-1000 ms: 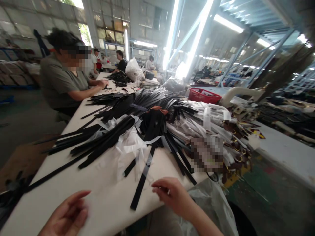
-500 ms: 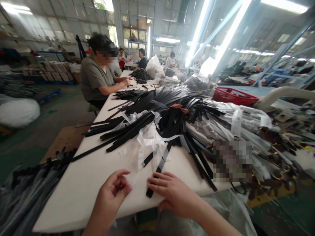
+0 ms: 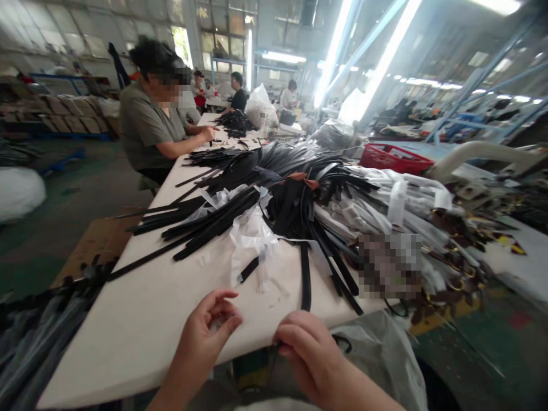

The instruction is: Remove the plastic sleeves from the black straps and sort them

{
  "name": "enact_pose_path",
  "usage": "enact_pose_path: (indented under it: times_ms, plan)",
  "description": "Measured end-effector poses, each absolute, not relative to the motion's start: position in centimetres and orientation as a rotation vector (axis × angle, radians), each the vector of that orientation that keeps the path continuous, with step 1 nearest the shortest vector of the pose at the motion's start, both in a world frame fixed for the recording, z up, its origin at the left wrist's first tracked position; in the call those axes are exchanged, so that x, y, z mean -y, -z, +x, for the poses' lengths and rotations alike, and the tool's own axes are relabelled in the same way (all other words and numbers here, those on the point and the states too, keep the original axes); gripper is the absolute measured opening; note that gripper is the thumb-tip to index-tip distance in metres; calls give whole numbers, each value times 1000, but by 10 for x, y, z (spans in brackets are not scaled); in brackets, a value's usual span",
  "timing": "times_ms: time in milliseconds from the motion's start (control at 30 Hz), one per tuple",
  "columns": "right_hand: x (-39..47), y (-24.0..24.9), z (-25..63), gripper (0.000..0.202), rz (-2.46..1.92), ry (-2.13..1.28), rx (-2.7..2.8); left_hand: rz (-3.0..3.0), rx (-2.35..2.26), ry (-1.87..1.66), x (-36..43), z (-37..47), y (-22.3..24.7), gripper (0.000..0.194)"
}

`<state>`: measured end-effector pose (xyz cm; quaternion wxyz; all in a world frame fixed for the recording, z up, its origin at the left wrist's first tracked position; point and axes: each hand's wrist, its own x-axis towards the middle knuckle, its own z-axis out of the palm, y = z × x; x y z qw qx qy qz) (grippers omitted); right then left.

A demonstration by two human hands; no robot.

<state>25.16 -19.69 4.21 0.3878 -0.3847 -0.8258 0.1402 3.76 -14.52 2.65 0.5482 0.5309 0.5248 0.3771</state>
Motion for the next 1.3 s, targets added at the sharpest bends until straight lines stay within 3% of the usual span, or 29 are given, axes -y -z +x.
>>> enact_pose_path:
  times_ms: [200,333,500,1300]
  plan:
    - [192,-57,242,8,-1257,-438,2385,1337,-1259,-882,137,45,-25,46]
    - [190,-53,246,13,-1342,-621,2192,1354,-1264,-876,137,45,-23,50]
    - [189,-47,250,12,-1471,-590,1958,1321,-1279,-876,137,44,-20,46]
    - [192,-41,238,22,-1449,-559,2019,1124,-1151,-837,149,52,-29,37]
